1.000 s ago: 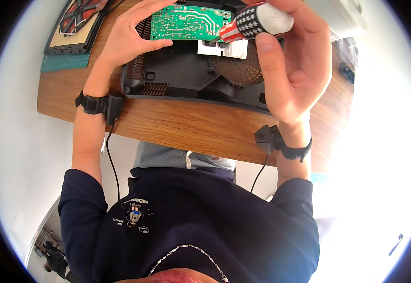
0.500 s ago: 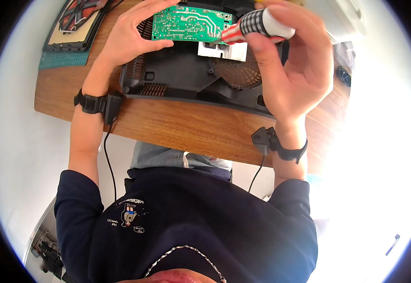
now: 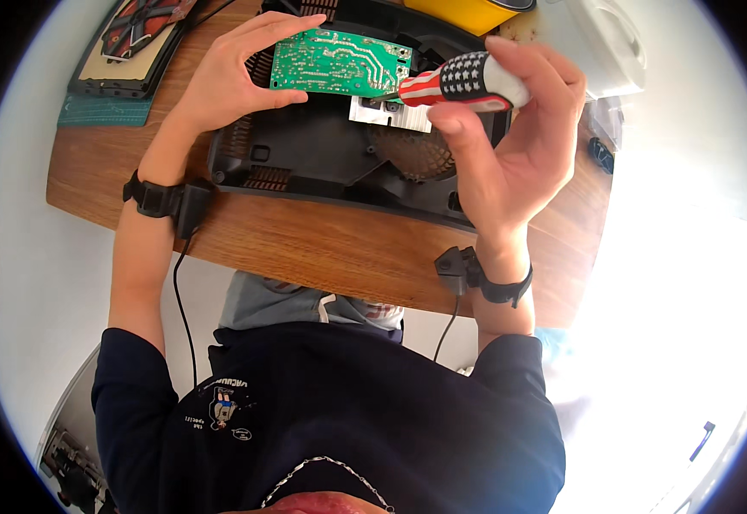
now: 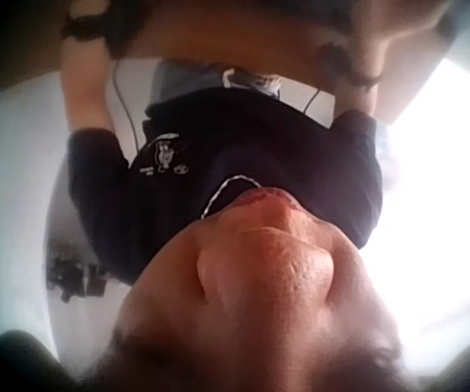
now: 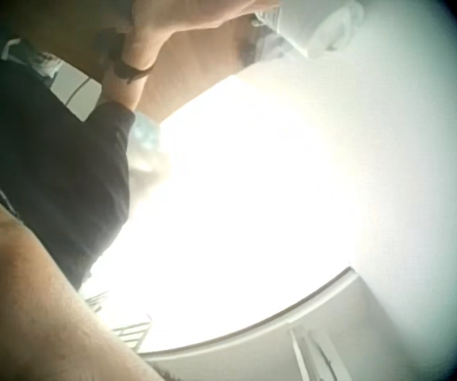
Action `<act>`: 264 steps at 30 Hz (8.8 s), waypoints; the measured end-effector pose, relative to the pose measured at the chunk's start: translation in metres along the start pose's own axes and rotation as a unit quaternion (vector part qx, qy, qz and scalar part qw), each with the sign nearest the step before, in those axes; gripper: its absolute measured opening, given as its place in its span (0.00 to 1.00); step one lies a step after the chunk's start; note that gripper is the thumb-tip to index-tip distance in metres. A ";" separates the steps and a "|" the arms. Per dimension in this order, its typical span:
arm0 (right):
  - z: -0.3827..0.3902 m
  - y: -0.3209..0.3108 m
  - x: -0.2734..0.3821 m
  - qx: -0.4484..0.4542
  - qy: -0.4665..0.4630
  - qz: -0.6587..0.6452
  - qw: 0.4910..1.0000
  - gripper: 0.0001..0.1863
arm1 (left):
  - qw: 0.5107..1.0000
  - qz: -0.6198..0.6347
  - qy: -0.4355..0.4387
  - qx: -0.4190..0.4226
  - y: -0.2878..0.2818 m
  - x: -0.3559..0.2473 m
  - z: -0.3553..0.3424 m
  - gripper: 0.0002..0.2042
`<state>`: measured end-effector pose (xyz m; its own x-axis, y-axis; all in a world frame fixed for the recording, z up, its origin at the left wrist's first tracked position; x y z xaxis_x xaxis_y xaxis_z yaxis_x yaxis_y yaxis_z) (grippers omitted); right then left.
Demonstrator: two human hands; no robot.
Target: The person uses a screwdriver to remove screws from a green circuit board attached to a black plastic housing. They then remove the circuit board and a black fan, inspecting the fan's center hub before placing the components back into the housing.
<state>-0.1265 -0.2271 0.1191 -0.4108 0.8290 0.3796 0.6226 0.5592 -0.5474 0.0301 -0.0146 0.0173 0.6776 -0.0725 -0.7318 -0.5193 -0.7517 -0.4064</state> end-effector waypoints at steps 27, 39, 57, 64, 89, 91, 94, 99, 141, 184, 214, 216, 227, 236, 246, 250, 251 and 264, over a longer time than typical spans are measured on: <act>-0.005 0.001 0.011 0.004 0.009 0.002 1.000 0.27 | 1.000 -0.010 -0.009 0.009 0.002 -0.002 0.000 0.39; 0.003 0.002 0.001 0.017 0.008 0.036 0.999 0.26 | 1.000 -0.004 -0.011 0.006 0.007 -0.004 -0.001 0.39; 0.000 -0.003 0.004 -0.021 0.051 -0.084 0.995 0.33 | 1.000 0.007 -0.021 -0.004 0.010 -0.012 -0.005 0.40; 0.004 -0.009 0.015 -0.027 0.047 -0.054 0.997 0.29 | 1.000 0.010 0.003 -0.002 0.013 -0.011 -0.005 0.40; 0.003 0.006 -0.003 0.025 0.012 0.079 0.997 0.27 | 0.999 0.017 -0.036 0.004 0.005 -0.001 -0.004 0.39; 0.003 0.004 -0.001 0.022 0.029 0.092 0.995 0.27 | 0.999 0.008 -0.035 0.002 0.004 -0.001 -0.004 0.39; 0.001 0.012 0.002 -0.035 0.089 -0.061 0.994 0.28 | 0.999 0.006 -0.033 0.006 0.006 -0.003 -0.006 0.39; 0.005 0.003 -0.006 0.006 0.028 0.037 0.999 0.34 | 0.999 0.006 -0.050 0.006 0.007 -0.002 -0.006 0.40; -0.003 -0.006 -0.004 0.080 0.071 0.227 0.968 0.34 | 0.999 0.027 -0.022 0.029 0.006 -0.004 -0.015 0.38; -0.006 -0.023 -0.010 0.106 0.111 0.163 0.975 0.32 | 1.000 -0.004 -0.020 0.015 0.008 -0.003 -0.008 0.40; -0.018 -0.027 -0.014 0.005 0.089 0.150 0.985 0.06 | 1.000 0.014 -0.025 -0.005 0.010 -0.007 -0.012 0.37; -0.028 -0.019 -0.005 0.056 0.046 0.173 0.982 0.05 | 1.000 0.018 -0.022 -0.005 0.010 -0.004 -0.011 0.37; 0.000 0.064 -0.026 0.343 -0.033 0.247 0.906 0.04 | 0.999 0.020 -0.031 -0.015 0.007 0.002 -0.001 0.36; 0.009 0.080 -0.030 0.363 -0.029 0.272 0.891 0.04 | 0.999 0.029 -0.019 0.003 0.000 -0.010 -0.008 0.35; 0.010 0.084 -0.027 0.360 -0.038 0.298 0.883 0.04 | 1.000 0.027 -0.005 0.000 -0.001 -0.008 -0.007 0.34; 0.012 0.083 -0.023 0.343 -0.064 0.310 0.884 0.03 | 1.000 0.020 -0.004 0.002 0.000 -0.008 -0.007 0.34; 0.013 0.083 -0.021 0.336 -0.073 0.314 0.885 0.03 | 1.000 0.019 -0.006 0.002 0.000 -0.008 -0.007 0.35; 0.016 0.087 -0.017 0.299 -0.054 0.367 0.879 0.03 | 0.999 0.026 -0.036 0.010 -0.003 -0.013 -0.007 0.35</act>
<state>-0.0757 -0.1929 0.0533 -0.1253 0.9474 -0.2944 0.2970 -0.2473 -0.9223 0.0265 -0.0156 0.0324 0.6105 -0.0629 -0.7895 -0.5635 -0.7350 -0.3771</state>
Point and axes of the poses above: each hand's wrist, its own z-axis away from the middle knuckle, its own y-axis out of the palm, x = y × z, the point moved 6 cm from there along -z, towards the middle knuckle, and after that the axes turned 14 degrees about z, right-handed, at the moved point
